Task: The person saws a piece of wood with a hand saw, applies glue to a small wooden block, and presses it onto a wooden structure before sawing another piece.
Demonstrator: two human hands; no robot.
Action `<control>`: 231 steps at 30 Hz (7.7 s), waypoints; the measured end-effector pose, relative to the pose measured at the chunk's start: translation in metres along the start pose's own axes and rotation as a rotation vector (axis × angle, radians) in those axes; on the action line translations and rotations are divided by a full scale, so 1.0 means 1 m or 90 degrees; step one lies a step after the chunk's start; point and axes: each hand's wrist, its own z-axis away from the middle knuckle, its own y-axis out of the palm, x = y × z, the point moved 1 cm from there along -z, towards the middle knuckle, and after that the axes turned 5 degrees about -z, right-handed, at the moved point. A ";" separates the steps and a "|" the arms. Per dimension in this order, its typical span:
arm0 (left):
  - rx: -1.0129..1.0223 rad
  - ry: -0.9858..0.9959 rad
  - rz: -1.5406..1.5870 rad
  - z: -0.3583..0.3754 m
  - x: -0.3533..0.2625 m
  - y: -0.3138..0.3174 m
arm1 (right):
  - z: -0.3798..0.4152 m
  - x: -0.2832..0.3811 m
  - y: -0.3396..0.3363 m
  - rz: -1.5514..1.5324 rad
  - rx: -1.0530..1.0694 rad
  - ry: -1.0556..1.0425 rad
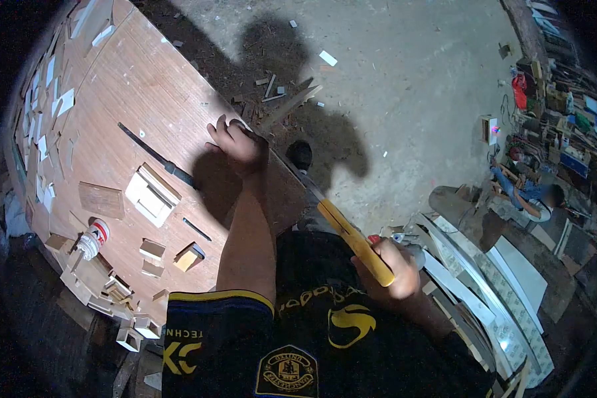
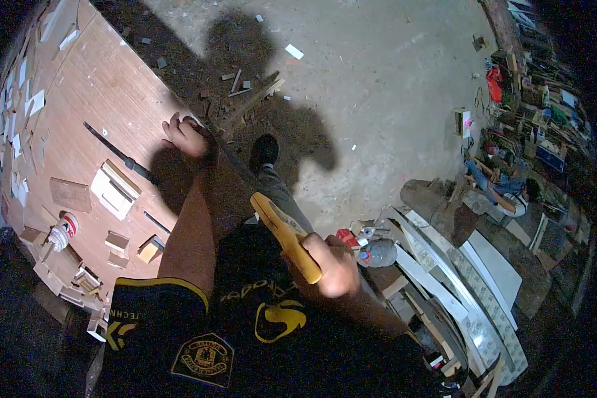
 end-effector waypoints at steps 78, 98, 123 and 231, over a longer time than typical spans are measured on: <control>-0.011 0.184 -0.078 0.002 0.004 0.011 | -0.083 -0.056 0.070 -0.001 -0.067 -0.065; -0.040 0.244 -0.018 -0.001 0.024 0.027 | -0.063 -0.038 0.041 0.027 -0.027 -0.009; -0.011 0.372 -0.115 -0.011 -0.009 0.000 | -0.063 -0.016 0.023 0.057 0.006 0.030; -0.047 0.122 -0.267 -0.016 -0.009 0.001 | -0.088 0.005 0.025 0.097 0.110 0.104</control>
